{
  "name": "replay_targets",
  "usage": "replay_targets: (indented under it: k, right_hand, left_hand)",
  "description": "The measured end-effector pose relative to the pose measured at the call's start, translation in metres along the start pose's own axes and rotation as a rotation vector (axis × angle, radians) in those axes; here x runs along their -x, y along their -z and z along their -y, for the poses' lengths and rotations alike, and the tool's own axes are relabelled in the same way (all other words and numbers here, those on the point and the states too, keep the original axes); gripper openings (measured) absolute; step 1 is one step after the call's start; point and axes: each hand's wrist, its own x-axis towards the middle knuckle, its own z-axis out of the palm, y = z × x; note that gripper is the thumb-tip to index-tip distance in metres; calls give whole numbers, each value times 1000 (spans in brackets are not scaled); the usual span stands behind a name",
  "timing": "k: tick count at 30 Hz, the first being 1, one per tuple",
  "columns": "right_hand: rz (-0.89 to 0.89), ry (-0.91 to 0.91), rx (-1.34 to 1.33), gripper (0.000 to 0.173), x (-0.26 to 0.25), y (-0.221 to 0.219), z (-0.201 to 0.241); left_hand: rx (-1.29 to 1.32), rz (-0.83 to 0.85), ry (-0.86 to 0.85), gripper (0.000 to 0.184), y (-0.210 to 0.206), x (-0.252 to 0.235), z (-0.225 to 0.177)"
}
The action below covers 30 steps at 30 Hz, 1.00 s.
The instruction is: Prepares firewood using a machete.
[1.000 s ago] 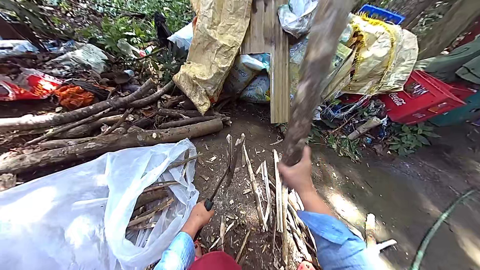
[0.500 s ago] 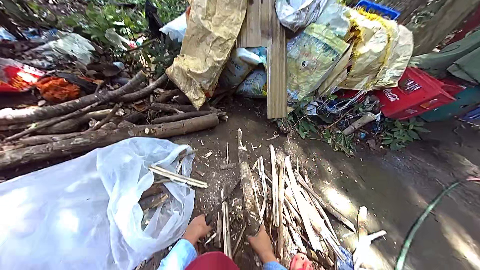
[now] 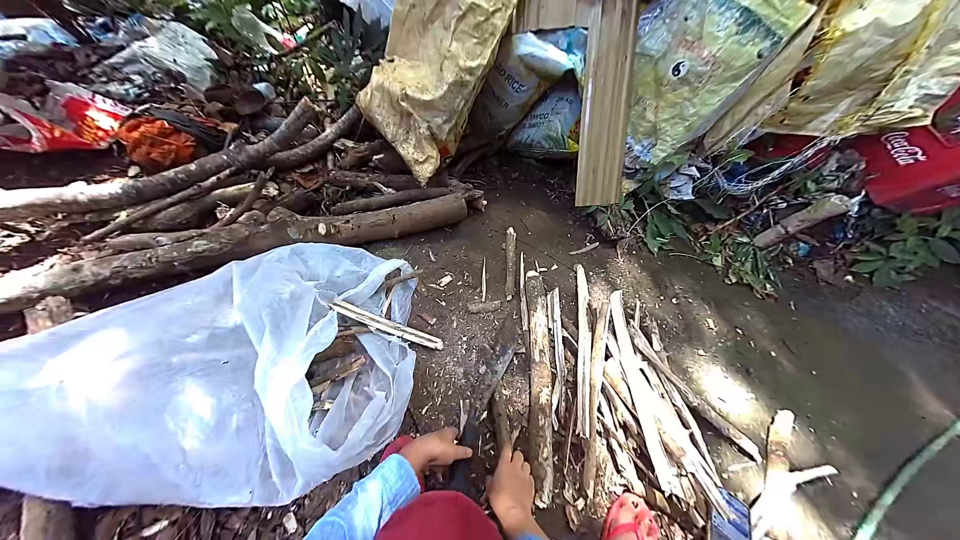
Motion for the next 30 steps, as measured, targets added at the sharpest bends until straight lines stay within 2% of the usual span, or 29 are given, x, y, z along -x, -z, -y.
replay_targets:
  k: [2,4,6,8,11,13,15,17,22,26,28,30]
  right_hand:
    - [-8,-28,93,79,-7,-9,-3]
    - [-13,-65,122,81,-13,-13,-6]
    - [-4,-98,120,81,-15,-11,-6]
    - [22,-122,107,79,-16,-6,-4]
    - [76,-154,61,79,-16,2,0]
    - [116,-168,0,78,-17,6,2]
    - [129,-155,-62,75,-18,6,1]
    - [129,-138,-82,78,-19,4,-1]
    - [94,-194,-215,82,-15,11,-1]
    - [143,-251,-453,61,-12,52,-17]
    - [150,-228,-549,51,-15,78,-29]
    - [176,-161,-616,58,-17,95,-32]
  left_hand:
    - [-124,-98,-54,54,18,2,-15]
    - [-198,-347,-96,47,47,2,-29]
    - [-289,-571,-74,45,82,-2,-38]
    - [-441,-675,-11,48,112,-11,-39]
    - [-607,-667,64,69,140,-27,-28]
    - [-699,-643,111,75,149,-39,-15]
    - [-772,-632,137,73,153,-46,-7]
    - [-841,-623,154,69,154,-48,-6]
    - [-871,-566,182,50,155,-46,-10]
    - [-976,-477,115,45,154,-43,-8]
    - [-1001,-473,27,41,155,-30,-25]
    - [-935,-546,-61,39,155,-8,-59]
